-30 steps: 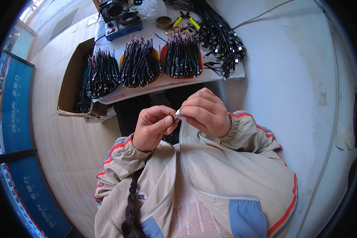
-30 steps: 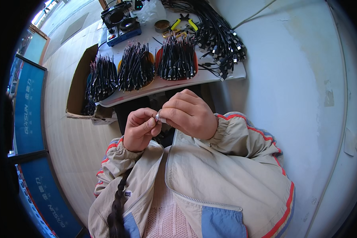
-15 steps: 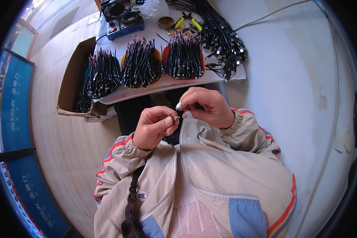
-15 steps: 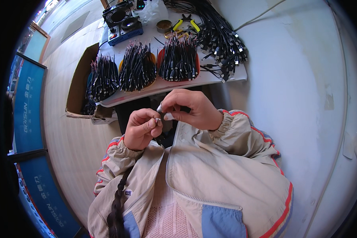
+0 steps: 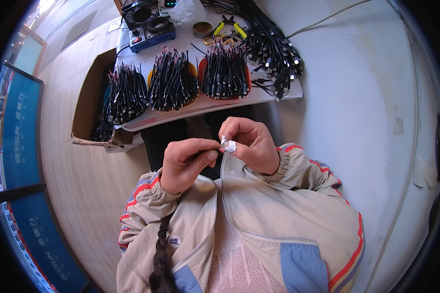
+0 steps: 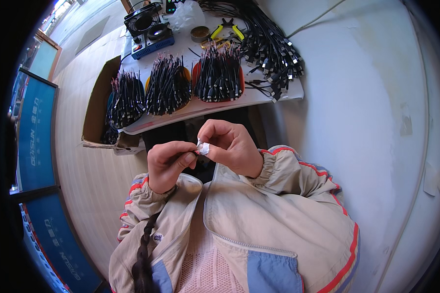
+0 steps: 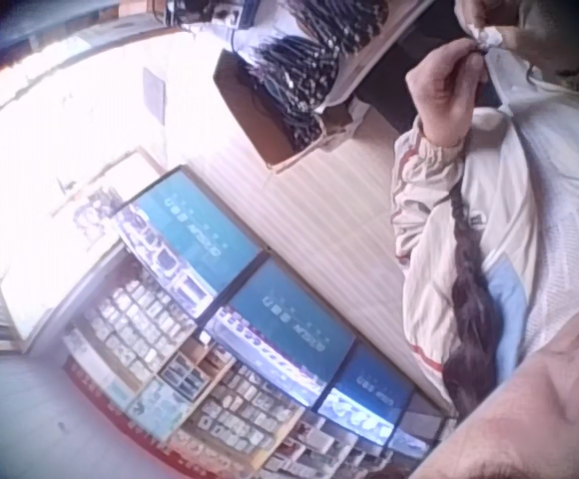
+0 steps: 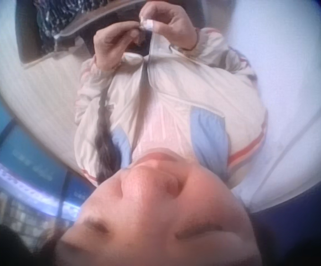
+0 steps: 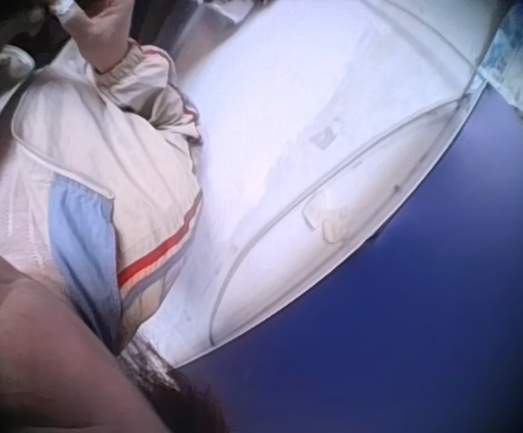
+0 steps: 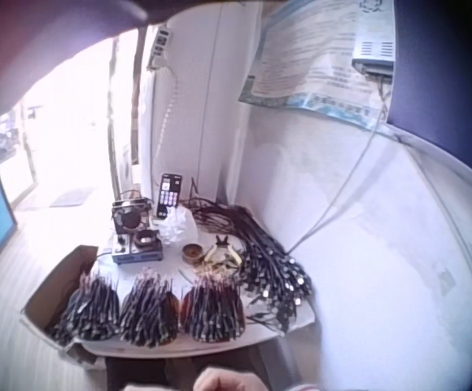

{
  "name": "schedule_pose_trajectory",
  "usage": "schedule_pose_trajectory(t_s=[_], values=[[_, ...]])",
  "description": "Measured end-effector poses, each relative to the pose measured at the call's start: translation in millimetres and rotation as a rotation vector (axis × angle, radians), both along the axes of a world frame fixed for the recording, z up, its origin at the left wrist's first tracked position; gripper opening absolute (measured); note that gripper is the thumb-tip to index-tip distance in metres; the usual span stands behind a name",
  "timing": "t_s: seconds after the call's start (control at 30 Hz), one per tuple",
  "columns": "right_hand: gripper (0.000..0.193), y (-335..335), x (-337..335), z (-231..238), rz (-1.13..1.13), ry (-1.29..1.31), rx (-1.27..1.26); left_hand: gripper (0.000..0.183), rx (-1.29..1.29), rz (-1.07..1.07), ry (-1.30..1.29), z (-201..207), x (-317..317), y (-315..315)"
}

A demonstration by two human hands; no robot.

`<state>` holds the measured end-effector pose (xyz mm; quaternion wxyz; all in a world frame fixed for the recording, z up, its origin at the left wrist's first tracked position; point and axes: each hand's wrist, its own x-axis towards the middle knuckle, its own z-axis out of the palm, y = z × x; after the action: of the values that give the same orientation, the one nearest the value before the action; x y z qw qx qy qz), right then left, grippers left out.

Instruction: The person repeatedly picks small black wires, strips or prepares the ends, and attaches small white connectors or heat-shrink sleeves. They use a soldering iron and pliers to secure and trim the connections, then place finished units into a cardboard box.

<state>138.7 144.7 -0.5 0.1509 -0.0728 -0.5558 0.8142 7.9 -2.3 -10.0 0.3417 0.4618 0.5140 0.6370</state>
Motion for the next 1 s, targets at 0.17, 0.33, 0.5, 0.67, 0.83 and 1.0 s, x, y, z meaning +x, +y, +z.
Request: schedule_pose_trajectory(t_s=[0.17, 0.33, 0.5, 0.67, 0.83, 1.0], values=[[0.012, 12.1, 7.2, 3.8, 0.067, -0.008, 0.103, 0.019, 0.003, 0.107, 0.278, 14.3, 2.0, -5.3], [0.021, 27.9, 8.4, 25.3, -0.161, 0.269, 1.076, 0.019, -0.002, 0.175, 0.317, 17.1, 4.8, -5.4], [0.027, 20.6, 4.5, 24.6, -0.272, 0.397, 1.483, 0.019, -0.009, 0.180, 0.293, 12.8, 7.3, -5.0], [0.030, 11.8, -3.3, 18.7, -0.365, 0.304, 1.510, 0.019, -0.037, 0.283, 0.369, 14.0, 10.4, -2.4], [0.025, 33.4, -2.2, 18.7, -0.357, 0.257, 1.284, 0.011, -0.141, 0.369, 0.313, 47.6, -2.7, 16.1], [0.023, 55.5, -0.3, -6.6, -0.372, 0.198, 1.055, 0.005, -0.075, 0.415, 0.694, 109.7, -66.5, 71.1]])
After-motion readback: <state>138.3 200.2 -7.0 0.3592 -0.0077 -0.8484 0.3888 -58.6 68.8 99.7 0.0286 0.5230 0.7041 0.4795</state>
